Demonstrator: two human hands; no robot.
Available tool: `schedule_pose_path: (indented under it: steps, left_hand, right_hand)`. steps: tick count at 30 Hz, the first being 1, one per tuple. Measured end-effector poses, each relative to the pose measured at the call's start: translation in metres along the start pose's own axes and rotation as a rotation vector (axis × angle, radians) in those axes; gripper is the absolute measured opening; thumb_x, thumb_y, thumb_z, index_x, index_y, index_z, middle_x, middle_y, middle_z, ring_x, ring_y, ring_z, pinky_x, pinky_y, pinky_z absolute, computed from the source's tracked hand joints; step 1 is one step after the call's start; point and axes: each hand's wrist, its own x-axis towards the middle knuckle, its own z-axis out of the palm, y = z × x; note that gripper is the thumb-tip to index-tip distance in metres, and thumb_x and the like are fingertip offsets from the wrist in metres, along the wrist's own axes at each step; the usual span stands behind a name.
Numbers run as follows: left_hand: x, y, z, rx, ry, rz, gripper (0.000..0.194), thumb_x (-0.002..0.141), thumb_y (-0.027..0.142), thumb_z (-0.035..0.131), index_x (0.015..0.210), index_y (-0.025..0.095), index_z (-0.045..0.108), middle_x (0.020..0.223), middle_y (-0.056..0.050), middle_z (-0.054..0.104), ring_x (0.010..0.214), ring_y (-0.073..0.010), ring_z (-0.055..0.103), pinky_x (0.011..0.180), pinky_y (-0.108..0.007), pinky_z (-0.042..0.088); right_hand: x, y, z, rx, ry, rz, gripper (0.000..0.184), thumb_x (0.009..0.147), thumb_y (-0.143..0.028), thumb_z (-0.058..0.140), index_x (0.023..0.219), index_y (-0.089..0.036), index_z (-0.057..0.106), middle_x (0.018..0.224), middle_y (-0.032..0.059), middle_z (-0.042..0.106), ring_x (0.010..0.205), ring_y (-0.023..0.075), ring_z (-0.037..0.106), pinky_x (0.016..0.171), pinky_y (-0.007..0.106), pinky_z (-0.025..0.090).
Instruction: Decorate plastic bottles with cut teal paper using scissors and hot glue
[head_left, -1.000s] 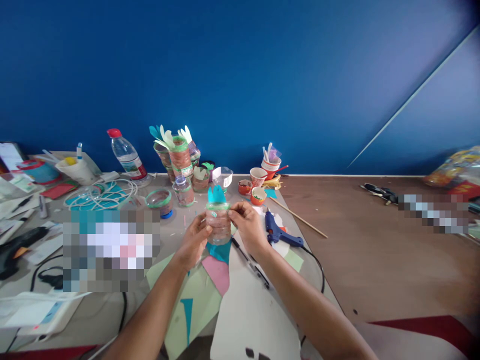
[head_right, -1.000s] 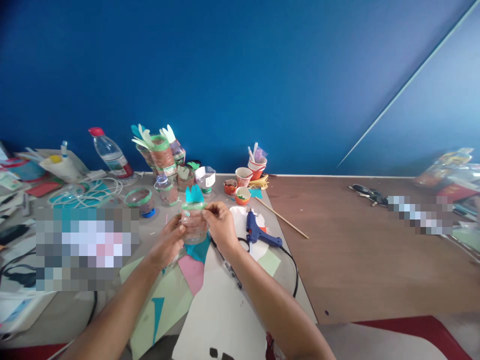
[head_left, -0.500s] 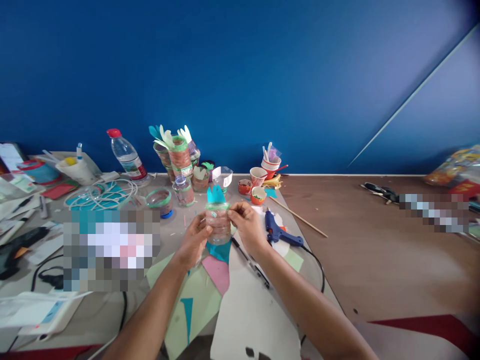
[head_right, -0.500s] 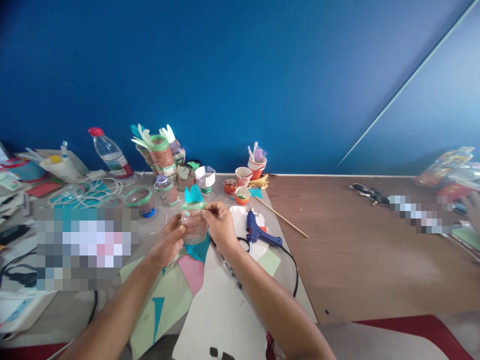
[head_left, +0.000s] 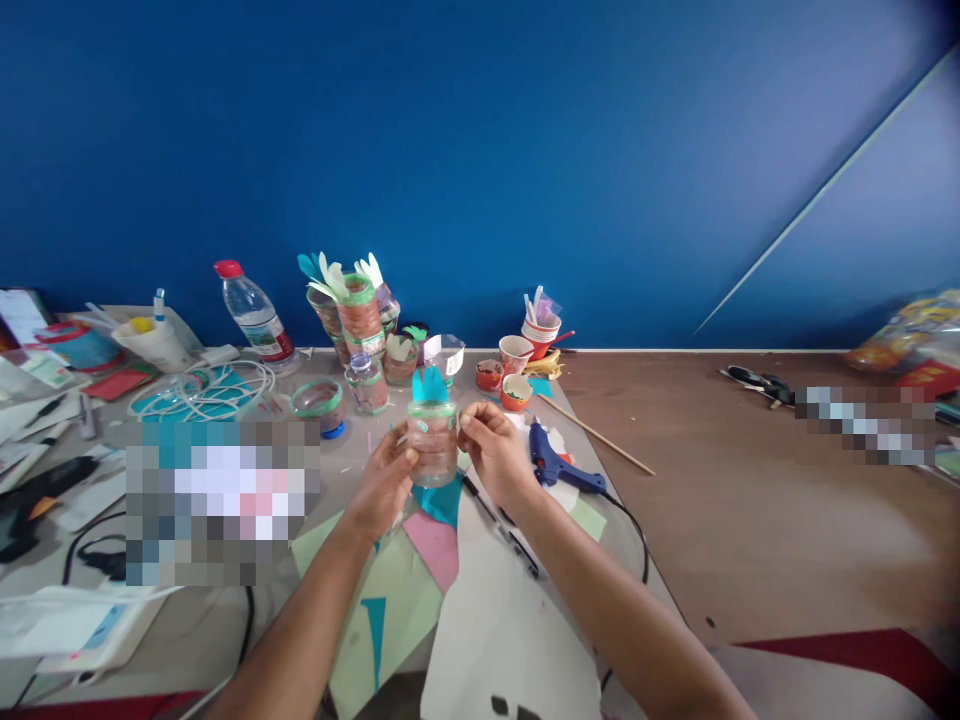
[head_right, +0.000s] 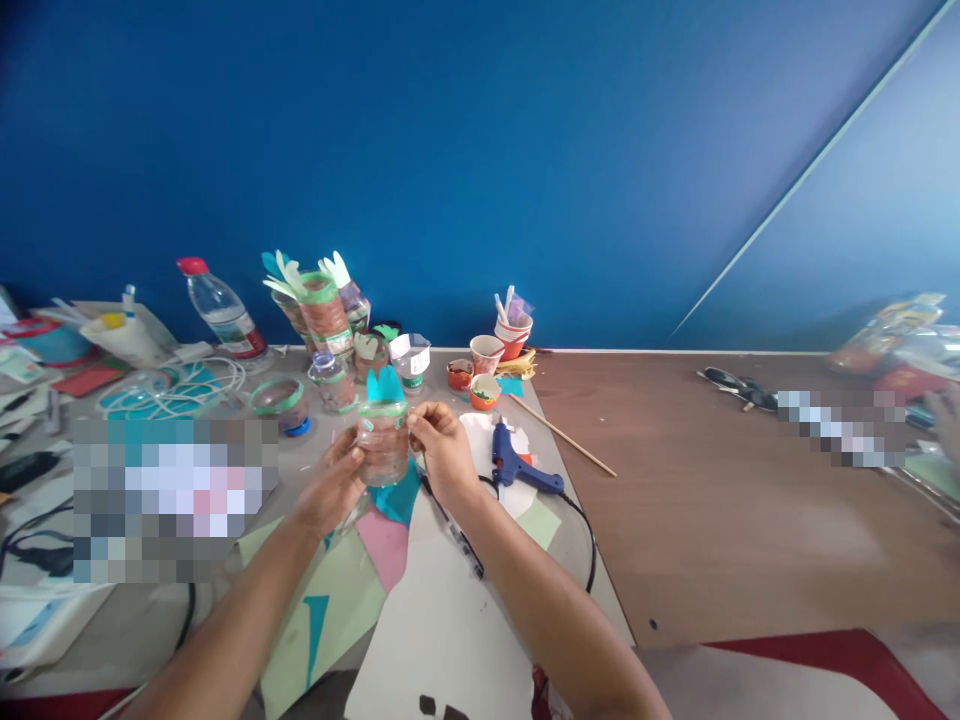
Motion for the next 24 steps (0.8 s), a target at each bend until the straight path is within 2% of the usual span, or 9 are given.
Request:
schedule_pose_path:
  steps: [3, 6, 9, 12, 16, 20, 24]
  left_hand:
    - [0.001, 0.006, 0.001, -0.006, 0.053, 0.05, 0.044, 0.071, 0.032, 0.076, 0.11, 0.021, 0.059, 0.112, -0.008, 0.066, 0.107, -0.022, 0.062, 0.092, -0.035, 0.047]
    - [0.001, 0.01, 0.0, 0.002, 0.084, 0.085, 0.044, 0.072, 0.034, 0.075, 0.112, 0.024, 0.059, 0.113, -0.005, 0.066, 0.11, -0.0233, 0.06, 0.095, -0.039, 0.046]
    - [0.002, 0.013, -0.001, -0.004, 0.114, 0.141, 0.042, 0.072, 0.034, 0.075, 0.109, 0.026, 0.06, 0.111, -0.004, 0.067, 0.112, -0.0248, 0.059, 0.095, -0.041, 0.045]
    - [0.003, 0.013, -0.002, -0.017, 0.147, 0.192, 0.039, 0.072, 0.033, 0.075, 0.107, 0.025, 0.061, 0.111, -0.003, 0.067, 0.112, -0.0247, 0.059, 0.096, -0.04, 0.044]
    - [0.004, 0.012, -0.004, -0.001, 0.159, 0.233, 0.041, 0.074, 0.033, 0.073, 0.112, 0.025, 0.059, 0.113, -0.004, 0.067, 0.109, -0.024, 0.06, 0.096, -0.04, 0.044]
    - [0.005, 0.012, -0.006, -0.012, 0.169, 0.244, 0.043, 0.073, 0.035, 0.074, 0.112, 0.023, 0.059, 0.111, -0.006, 0.067, 0.106, -0.0239, 0.061, 0.096, -0.04, 0.043]
    - [0.005, 0.013, -0.006, -0.023, 0.184, 0.234, 0.042, 0.073, 0.034, 0.074, 0.11, 0.022, 0.06, 0.111, -0.006, 0.067, 0.109, -0.0244, 0.06, 0.097, -0.04, 0.042]
  right_hand:
    - [0.004, 0.0, -0.004, 0.023, 0.048, 0.01, 0.02, 0.066, -0.035, 0.066, 0.069, -0.021, 0.052, 0.052, -0.0079, 0.042, 0.048, 0.0087, 0.037, 0.05, 0.023, 0.029]
    - [0.007, 0.004, -0.008, -0.195, 0.076, -0.002, 0.013, 0.069, -0.032, 0.062, 0.07, -0.021, 0.055, 0.054, -0.0068, 0.045, 0.049, 0.0102, 0.039, 0.051, 0.024, 0.03]
    - [0.004, 0.009, -0.01, -0.671, -0.086, -0.076, 0.005, 0.073, -0.022, 0.057, 0.074, -0.021, 0.062, 0.07, -0.0003, 0.061, 0.064, 0.015, 0.053, 0.063, 0.027, 0.04]
    - [-0.004, 0.011, -0.008, -1.162, -0.297, -0.116, 0.018, 0.079, -0.016, 0.052, 0.088, -0.019, 0.067, 0.093, 0.0062, 0.067, 0.084, 0.0188, 0.061, 0.078, 0.029, 0.043]
    - [-0.013, 0.013, -0.004, -1.532, -0.469, -0.068, 0.022, 0.084, -0.019, 0.051, 0.099, -0.019, 0.067, 0.1, 0.0103, 0.067, 0.085, 0.0213, 0.063, 0.078, 0.032, 0.042]
    - [-0.014, 0.014, -0.002, -1.747, -0.547, -0.088, 0.021, 0.087, -0.022, 0.048, 0.098, -0.019, 0.066, 0.098, 0.0112, 0.068, 0.084, 0.0225, 0.064, 0.075, 0.033, 0.041]
    - [-0.011, 0.012, -0.005, -1.769, -0.467, -0.104, 0.023, 0.088, -0.02, 0.045, 0.099, -0.018, 0.066, 0.099, 0.0112, 0.068, 0.083, 0.0228, 0.065, 0.075, 0.033, 0.041]
